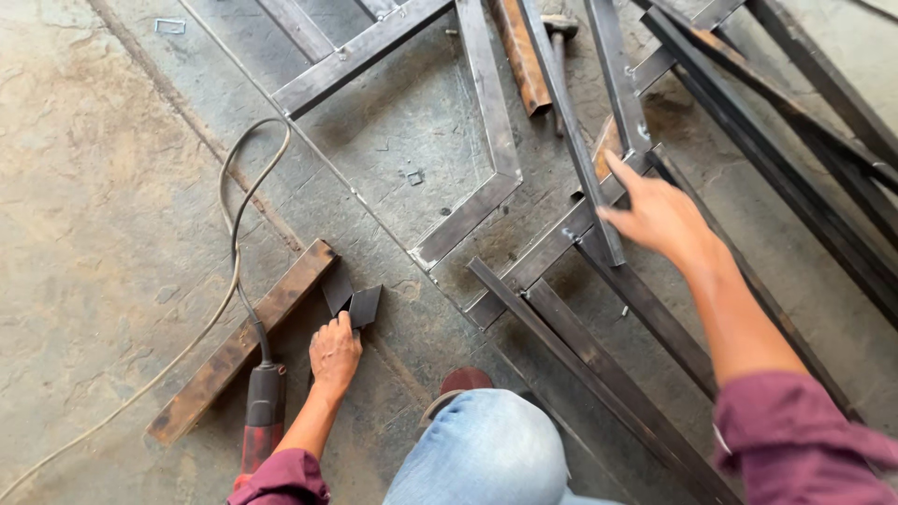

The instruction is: The person measures steel flat bars laid on the floor with a tape measure, then arranges and aligns the bars and welded metal frames on the ground, fitting bars into the frames. They use a hammer to tap a bar into place and briefly handle an angle grinder and a marking tool while positioning the metalwork.

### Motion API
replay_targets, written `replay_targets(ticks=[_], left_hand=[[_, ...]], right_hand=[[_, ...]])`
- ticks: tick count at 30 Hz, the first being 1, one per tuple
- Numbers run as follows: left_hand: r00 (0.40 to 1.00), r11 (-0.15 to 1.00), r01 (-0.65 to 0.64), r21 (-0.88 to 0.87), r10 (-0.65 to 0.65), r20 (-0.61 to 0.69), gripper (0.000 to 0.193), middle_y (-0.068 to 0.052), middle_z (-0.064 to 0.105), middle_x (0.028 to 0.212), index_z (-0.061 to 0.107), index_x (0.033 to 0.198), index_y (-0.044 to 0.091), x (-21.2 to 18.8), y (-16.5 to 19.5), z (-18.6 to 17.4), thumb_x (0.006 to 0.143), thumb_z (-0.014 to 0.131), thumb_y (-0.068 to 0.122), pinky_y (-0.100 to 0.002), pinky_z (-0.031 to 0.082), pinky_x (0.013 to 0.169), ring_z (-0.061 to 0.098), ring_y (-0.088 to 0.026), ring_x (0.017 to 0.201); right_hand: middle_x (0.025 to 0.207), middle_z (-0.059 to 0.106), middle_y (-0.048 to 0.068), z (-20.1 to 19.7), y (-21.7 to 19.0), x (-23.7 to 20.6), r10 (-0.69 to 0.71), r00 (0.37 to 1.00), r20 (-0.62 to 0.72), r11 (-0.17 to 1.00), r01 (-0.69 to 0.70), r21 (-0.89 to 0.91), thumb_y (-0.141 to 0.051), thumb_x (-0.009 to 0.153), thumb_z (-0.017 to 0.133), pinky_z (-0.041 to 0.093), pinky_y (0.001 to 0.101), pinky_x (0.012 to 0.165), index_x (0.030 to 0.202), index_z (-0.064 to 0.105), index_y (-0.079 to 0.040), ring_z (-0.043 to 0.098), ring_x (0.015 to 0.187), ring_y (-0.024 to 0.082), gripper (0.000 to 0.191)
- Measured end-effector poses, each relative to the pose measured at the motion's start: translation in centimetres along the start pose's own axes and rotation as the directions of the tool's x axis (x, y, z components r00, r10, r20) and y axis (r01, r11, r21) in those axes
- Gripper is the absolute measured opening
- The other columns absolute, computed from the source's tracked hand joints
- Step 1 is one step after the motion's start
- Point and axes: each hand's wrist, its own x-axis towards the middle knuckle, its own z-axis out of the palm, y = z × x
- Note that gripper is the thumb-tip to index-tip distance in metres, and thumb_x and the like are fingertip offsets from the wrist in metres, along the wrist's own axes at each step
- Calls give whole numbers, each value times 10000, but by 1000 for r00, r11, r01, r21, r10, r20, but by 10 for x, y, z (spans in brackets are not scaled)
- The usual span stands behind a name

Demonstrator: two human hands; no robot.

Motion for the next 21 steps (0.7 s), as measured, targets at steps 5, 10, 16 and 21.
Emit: replay_targets(ticks=[5,10,16,21], left_hand=[[999,999,-48,-4,48,-18,290,-94,678,831,622,981,105,7,-4,-11,801,788,261,-443,553,765,683,-309,830],[979,984,-150,-94,134,-153,443,-134,692,889,668,1150,42,4,-10,-12,753,780,203,-446,545,731,676,-327,819],[986,927,149,-343,-165,-17,299,-169,723,875,690,959,47,-17,0,4,913,711,342,-499,524,678,673,-377,803],[816,141,569,-811,-222,534,377,-99,757,815,736,988,31,-18,35,12,1010,633,393,-363,498,600,618,-158,623]], right_hand=[[1038,711,303,-50,-76,66,-124,991,-54,992,124,-6,-338,833,793,520,524,877,1671,289,-158,671,973,478,995],[1109,728,242,-46,-102,108,-133,991,0,979,132,-155,-387,849,818,522,515,912,1601,409,-153,673,1038,440,888],[1174,708,250,13,-130,121,-317,922,224,877,374,-302,-511,847,782,524,511,915,1606,439,-172,662,1089,443,899],[1128,729,254,26,-94,118,-176,935,308,896,282,-343,-567,879,744,530,515,949,1633,432,-243,675,1093,441,878]])
